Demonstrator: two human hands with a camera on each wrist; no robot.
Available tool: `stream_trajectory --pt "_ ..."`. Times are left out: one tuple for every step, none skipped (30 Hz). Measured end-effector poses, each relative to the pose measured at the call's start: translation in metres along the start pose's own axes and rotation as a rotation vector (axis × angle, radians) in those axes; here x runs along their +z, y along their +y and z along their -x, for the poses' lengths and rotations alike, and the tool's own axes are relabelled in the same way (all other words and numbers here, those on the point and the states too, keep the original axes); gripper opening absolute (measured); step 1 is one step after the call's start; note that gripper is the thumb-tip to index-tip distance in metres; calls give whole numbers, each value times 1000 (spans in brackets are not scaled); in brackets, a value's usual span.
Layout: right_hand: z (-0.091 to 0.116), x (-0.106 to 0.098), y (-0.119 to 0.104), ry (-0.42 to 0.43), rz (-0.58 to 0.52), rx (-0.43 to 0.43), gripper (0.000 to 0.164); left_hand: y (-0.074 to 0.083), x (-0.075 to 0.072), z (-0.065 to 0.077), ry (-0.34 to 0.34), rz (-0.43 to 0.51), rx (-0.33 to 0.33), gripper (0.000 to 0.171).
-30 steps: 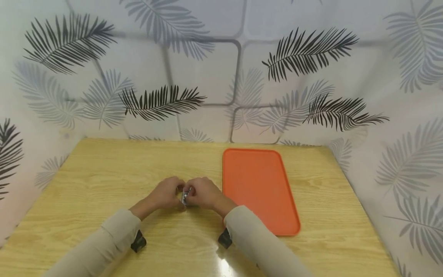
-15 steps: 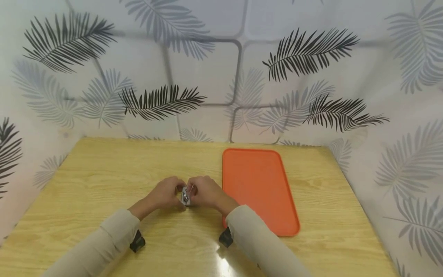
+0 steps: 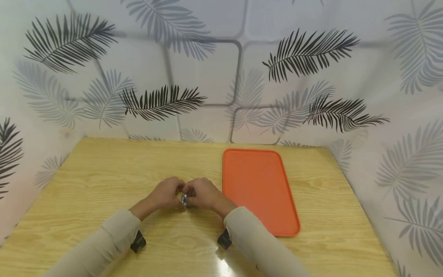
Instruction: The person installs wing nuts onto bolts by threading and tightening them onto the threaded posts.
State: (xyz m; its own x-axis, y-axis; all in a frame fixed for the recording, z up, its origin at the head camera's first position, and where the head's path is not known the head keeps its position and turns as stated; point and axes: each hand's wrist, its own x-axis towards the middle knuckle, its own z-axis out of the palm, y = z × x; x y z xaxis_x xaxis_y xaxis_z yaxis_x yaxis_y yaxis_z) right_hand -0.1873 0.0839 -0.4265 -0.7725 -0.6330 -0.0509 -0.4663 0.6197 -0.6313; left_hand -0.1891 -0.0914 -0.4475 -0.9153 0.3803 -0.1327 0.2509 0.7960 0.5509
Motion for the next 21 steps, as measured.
stream_trajectory --pt "0 0 0 6 -2 -2 11 0 0 0 -2 0 -2 54" --pt "1 0 0 10 -4 3 10 0 0 0 -1 -3 -2 55" --pt "1 1 1 15 -8 0 9 0 -1 0 -2 -4 -6 55" --pt "1 1 1 21 -8 -1 9 0 -1 0 -3 -3 -10 56" --pt "2 0 1 24 -7 -1 9 0 -1 0 -2 -4 -12 56" --pt "2 0 1 25 -4 -1 9 0 -1 0 0 -6 -15 56" --pt "3 0 1 25 -6 -3 10 0 -1 0 0 -7 -17 56" --pt "3 -1 1 24 -9 -6 11 1 -1 -1 1 -11 -18 56" --pt "3 -1 1 22 -13 -10 12 1 -1 -1 0 -11 -18 56" --pt "4 -2 1 19 -17 -13 14 1 -1 -1 0 -12 -16 55" --pt "4 -2 1 17 -21 -19 15 0 -1 -2 0 -12 -15 55" --pt "4 -3 2 16 -20 -26 17 0 0 -2 0 -11 -14 55" --pt "3 -3 2 16 -18 -33 18 0 0 -2 0 -11 -11 54" --pt "3 -4 2 16 -12 -41 20 -1 0 -3 1 -8 -9 53" --pt "2 -4 2 11 -6 -45 21 -1 1 -3 1 -5 -6 50" --pt "2 -4 2 0 -4 -44 23 -1 1 -3 0 0 -3 47" --pt "1 -4 2 -11 -3 -45 25 -1 1 -3 -1 8 -1 44" --pt "1 -5 1 -23 -1 -45 27 -1 2 -3 -3 12 5 41" --pt "0 -5 1 -38 -6 -44 28 -1 1 -2 0 18 8 39" --pt "-1 -5 0 -51 -7 -44 28 -2 1 -1 2 19 9 38" --pt "-2 -4 0 -63 -11 -44 27 -2 0 -1 2 21 11 38"
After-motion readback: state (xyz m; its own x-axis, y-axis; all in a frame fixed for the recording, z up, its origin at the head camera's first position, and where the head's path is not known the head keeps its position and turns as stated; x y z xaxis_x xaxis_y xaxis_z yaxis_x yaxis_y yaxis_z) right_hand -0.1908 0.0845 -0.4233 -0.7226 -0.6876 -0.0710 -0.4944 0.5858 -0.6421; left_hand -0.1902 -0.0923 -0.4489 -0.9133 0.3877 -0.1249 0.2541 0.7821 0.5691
